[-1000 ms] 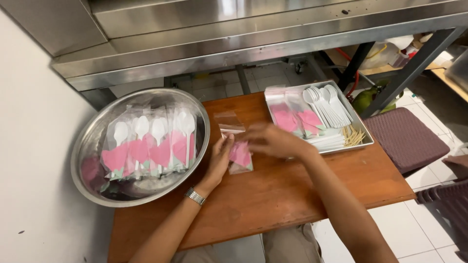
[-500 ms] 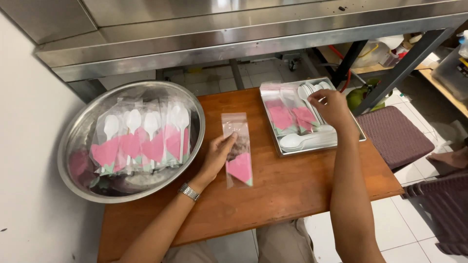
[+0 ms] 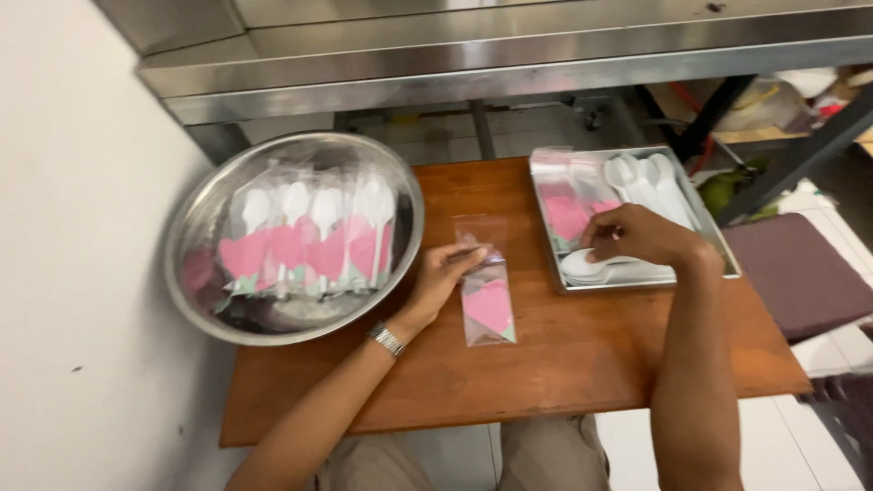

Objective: Packing individual plastic spoons and napkins into plastic sleeves at a table.

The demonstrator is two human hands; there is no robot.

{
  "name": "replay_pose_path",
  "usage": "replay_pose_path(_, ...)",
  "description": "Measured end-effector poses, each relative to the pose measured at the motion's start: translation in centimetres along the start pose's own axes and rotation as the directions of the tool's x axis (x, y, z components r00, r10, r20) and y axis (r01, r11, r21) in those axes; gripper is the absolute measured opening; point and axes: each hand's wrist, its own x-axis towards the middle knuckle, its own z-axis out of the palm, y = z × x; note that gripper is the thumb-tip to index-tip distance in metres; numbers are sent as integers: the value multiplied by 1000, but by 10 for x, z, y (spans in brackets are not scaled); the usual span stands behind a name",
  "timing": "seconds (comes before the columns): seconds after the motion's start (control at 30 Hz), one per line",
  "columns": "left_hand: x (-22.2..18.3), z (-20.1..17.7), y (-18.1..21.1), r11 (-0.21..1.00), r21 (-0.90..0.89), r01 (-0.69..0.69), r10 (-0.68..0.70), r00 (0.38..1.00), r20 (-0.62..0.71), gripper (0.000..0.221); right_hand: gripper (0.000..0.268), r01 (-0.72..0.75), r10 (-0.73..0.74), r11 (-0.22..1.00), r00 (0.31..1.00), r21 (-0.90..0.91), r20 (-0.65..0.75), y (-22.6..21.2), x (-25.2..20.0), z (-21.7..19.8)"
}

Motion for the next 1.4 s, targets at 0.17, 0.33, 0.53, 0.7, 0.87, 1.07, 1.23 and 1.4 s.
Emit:
replay_pose_path(0.17,-13,-6,19,995,-85,-53,65,987,147,27,11,-57,56,998,998,33,7,1,5,-4)
replay_pose_path(0.33,-14,-4,21,995,-66,-72,81,985,151,18,20,-197,201,977,978,83,-48,-31,-16,-13)
replay_pose_path(0.53,-18,-2,22,996,-72,-59,70,986,155,16,6,295,-169,947,791,125,-588,5,-4,-5)
replay_pose_path(0.7,-19,-2,17,995,-3,-100,98,971,216,23,19,718,71,453,562,528,-824,-29,9,15)
replay_pose_path(0.87,-23,0,22,983,10,-184,175,949,261,19,22,696,-86,563,586,446,-806,-85,3,43)
replay_pose_path(1.07,-28,2,31,975,18,-221,209,942,263,20,22,688,-194,679,503,255,-842,-95,-1,52)
replay_pose_path(1.23,-29,3,30,973,30,-228,214,945,247,18,34,679,-177,642,585,357,-792,-92,3,50)
replay_pose_path(1.4,-19,3,20,991,-27,-132,135,964,227,25,35,641,-210,659,659,393,-722,-74,30,69)
